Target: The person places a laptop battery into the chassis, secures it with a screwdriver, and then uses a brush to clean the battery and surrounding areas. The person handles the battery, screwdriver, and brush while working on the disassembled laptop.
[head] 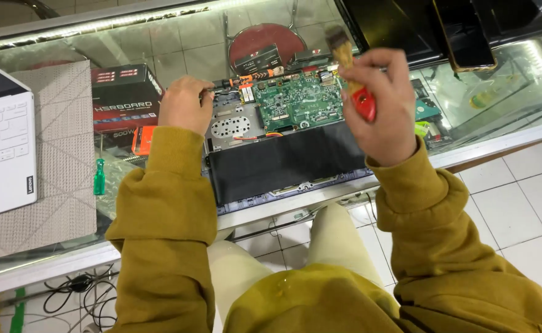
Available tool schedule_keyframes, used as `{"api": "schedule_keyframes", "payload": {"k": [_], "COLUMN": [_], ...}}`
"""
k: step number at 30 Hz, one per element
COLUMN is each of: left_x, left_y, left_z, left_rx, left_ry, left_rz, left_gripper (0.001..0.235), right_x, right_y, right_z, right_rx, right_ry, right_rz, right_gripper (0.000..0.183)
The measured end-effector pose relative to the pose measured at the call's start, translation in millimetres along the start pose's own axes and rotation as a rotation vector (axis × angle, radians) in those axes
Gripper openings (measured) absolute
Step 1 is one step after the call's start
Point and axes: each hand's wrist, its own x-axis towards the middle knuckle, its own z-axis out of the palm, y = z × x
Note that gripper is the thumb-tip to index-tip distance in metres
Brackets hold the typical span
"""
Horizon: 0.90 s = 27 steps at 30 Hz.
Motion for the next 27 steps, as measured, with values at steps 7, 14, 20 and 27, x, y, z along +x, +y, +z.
{"api": "schedule_keyframes", "payload": {"k": [7,14,20,27], "left_x": [-3.5,-3.3,-0.3,-0.9], "left_y": [23.8,17.3,23.2,33.8], "left_z": [-11.6,-3.1,-2.9,1.7], "left_rx": [0.073,0.096,0.087,0.134], "left_ry": [-0.14,-0.164,-0.209,-0.179], "left_rz": [-0.157,-0.152,-0.157,-0.078], "left_gripper": [0.02,0.019,0.021,0.019], "right_x": [-73.1,-83.2,-64.0,-35.8], "right_y": [60.4,66.4,61.2,73.4], "right_z": [3.1,-12.2,-32.5,-10.9], "right_rx": [-0.179,-0.114,-0.025,-0.065], "right_ry": [-0.092,-0.432,-0.559,-0.378], "right_rz": [0.058,0.319,0.344,0.15], "right_gripper": [0.03,0.043,0.051,0.039]}}
